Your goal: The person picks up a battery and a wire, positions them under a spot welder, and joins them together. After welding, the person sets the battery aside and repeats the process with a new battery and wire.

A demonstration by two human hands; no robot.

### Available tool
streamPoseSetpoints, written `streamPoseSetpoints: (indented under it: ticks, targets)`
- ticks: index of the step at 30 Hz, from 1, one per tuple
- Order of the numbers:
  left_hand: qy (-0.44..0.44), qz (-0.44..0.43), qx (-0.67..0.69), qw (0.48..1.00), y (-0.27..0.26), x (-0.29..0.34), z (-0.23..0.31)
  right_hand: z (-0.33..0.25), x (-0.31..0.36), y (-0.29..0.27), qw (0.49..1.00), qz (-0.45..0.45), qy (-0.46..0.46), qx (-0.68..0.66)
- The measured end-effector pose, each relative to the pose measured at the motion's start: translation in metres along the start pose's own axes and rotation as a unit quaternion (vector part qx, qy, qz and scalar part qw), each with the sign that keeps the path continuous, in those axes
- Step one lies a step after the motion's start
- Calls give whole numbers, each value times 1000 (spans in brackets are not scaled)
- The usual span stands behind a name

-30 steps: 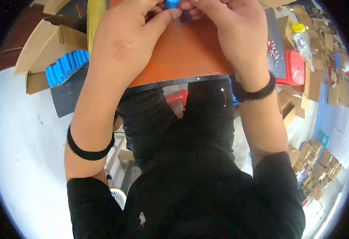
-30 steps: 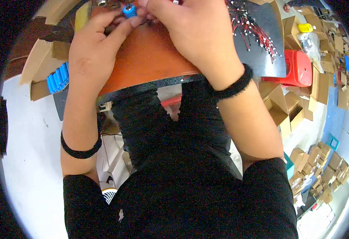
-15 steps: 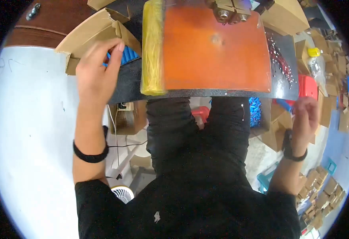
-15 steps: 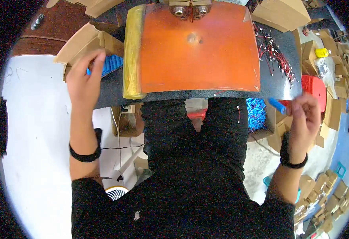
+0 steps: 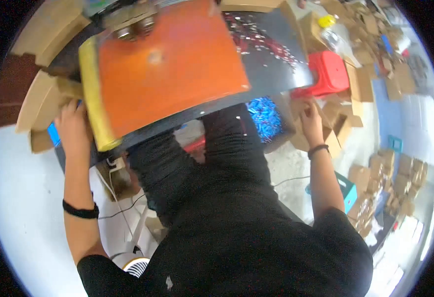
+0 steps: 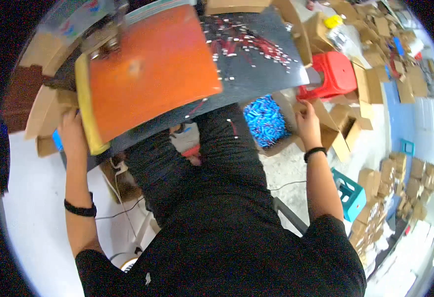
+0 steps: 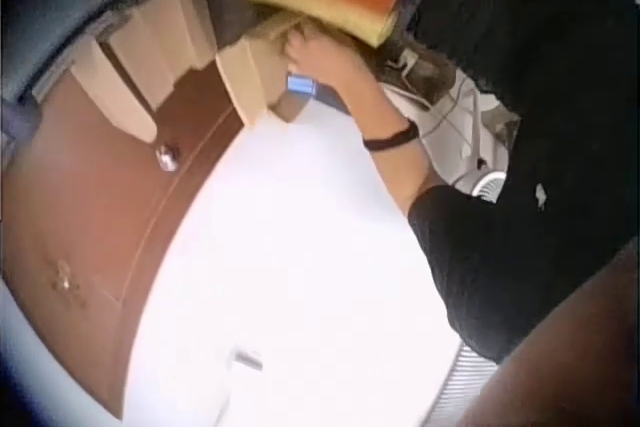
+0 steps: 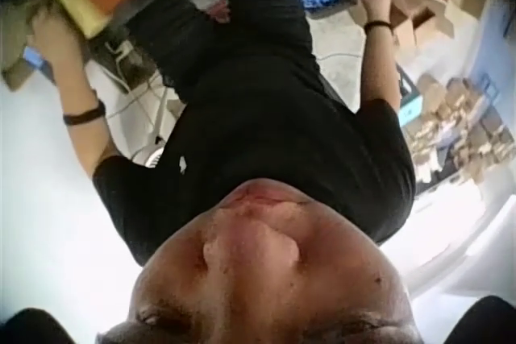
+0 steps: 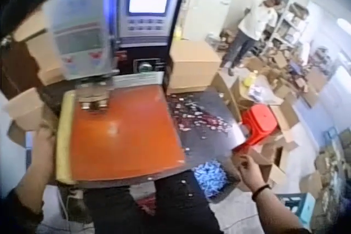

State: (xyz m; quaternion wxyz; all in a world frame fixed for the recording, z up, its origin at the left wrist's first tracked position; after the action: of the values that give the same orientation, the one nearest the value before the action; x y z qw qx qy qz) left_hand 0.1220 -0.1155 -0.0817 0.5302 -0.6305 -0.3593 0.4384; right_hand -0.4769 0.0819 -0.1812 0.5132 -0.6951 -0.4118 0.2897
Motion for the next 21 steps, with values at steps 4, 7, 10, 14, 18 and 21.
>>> streamPoseSetpoints:
  ticks: [4,7,10,14,18,21]
  targets:
    - [11,1,30,999,5,-1,3,-46,-7,-30,991,85,-31,-101]
    - [1,-12,-4,1000,8,-6,9,-94,-20,-38,980,130,-118,-92]
    - [-18,-19,23,999,14,-8,5,-155,-40,-33,972,138,-190,-5]
    - [22,50,104,993,15,-7,-8,-173,-60,-25,971,116,-202,57]
    - [49,60,130,989,25,4,-19,-173,-58,-26,973,127,-195,13]
    - [51,58,150,986,22,-6,-5,-165,-50,-41,965,157,-205,-32]
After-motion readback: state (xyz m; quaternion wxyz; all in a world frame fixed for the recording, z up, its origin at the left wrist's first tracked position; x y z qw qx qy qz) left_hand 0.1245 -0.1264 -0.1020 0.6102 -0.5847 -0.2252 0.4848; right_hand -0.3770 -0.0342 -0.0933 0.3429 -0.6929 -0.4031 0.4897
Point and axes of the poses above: each hand's wrist, its own x-axis away from the middle knuckle, its own y-axis out of the palm, z = x × y, the point moved 5 cm from there along -x, towards the middle knuckle, and after that the axes turned 15 degrees about x, right-handed, at the moved point
